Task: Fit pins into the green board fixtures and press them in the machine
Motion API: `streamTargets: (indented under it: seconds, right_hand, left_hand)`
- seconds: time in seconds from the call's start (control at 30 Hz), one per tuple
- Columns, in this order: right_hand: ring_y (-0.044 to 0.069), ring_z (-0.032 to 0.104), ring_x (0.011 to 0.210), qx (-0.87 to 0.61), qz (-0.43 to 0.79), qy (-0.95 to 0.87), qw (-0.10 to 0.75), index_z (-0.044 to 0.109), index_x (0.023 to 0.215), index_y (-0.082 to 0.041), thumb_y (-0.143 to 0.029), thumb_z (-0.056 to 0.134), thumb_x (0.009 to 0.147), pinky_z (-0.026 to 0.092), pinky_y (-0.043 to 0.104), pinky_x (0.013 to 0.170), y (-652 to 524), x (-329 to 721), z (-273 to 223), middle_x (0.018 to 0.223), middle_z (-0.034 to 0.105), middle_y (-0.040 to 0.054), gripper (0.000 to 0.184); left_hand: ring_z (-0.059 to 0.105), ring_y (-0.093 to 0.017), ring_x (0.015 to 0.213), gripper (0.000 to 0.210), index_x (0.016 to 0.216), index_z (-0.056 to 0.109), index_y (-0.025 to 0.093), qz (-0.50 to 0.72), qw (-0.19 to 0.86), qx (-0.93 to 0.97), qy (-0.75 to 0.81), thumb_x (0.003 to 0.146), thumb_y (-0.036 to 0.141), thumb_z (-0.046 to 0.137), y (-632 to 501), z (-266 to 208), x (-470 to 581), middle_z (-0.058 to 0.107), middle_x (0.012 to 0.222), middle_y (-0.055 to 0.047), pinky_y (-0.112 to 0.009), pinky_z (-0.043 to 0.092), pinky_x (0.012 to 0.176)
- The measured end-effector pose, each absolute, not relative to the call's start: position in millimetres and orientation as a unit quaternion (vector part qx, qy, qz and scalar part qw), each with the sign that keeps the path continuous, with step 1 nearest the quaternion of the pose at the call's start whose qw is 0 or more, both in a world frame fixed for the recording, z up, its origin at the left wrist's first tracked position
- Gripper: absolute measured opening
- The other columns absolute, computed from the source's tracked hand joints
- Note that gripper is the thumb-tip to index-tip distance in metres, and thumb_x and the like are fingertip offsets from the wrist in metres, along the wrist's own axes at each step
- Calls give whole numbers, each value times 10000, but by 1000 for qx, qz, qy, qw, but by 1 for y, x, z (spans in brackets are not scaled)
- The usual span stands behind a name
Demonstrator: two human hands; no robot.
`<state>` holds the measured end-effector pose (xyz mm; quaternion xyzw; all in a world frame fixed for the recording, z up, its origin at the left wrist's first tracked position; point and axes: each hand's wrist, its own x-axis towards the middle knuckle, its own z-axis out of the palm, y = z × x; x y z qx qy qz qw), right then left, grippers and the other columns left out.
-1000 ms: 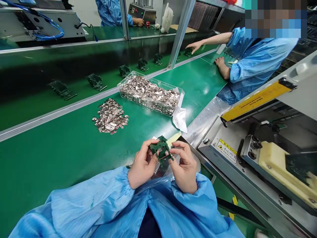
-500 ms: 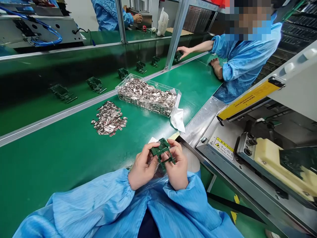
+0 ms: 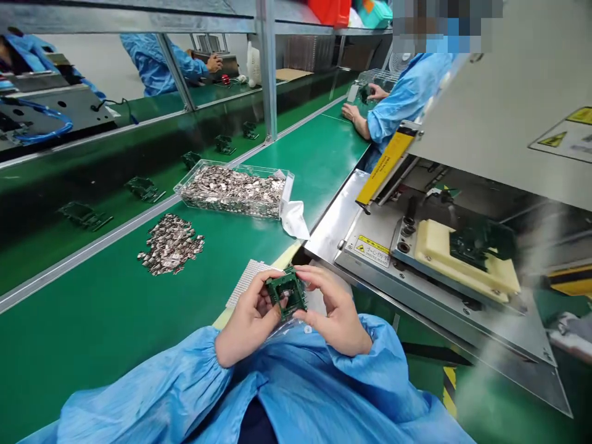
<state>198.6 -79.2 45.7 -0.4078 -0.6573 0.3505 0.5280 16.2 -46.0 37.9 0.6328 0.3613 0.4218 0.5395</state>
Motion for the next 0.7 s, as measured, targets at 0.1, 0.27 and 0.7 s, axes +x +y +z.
streamTargets:
  seconds: [0.1, 0.27, 0.7]
  right_hand:
    - [276, 537, 1191, -432, 323, -645, 541, 567, 1274, -259, -361, 731, 841, 511, 372, 886, -90, 205, 44, 1287, 570, 105, 474]
    - [267, 559, 1144, -458, 255, -661, 537, 428, 1417, -279, -412, 726, 832, 494, 398, 942, -112, 219, 49, 1260, 575, 101, 670]
    - [295, 618, 1060, -514, 75, -397, 757, 607, 1247, -241, -467, 806, 738, 508, 432, 907, -199, 358, 61, 1188, 632, 109, 591]
  left_hand:
    - [645, -157, 798, 309, 1063, 552, 220, 430, 533, 620, 383, 808, 322, 692, -49, 43, 34, 647, 944, -43, -254, 546, 707]
    - [627, -170, 730, 306, 966, 595, 210, 414, 520, 631, 400, 745, 372, 731, -60, 53, 55, 647, 862, -41, -260, 533, 636]
    - [687, -221, 868, 171, 911, 694, 211, 276, 396, 859, 171, 901, 294, 544, -5, 123, 157, 729, 911, -73, -326, 546, 780]
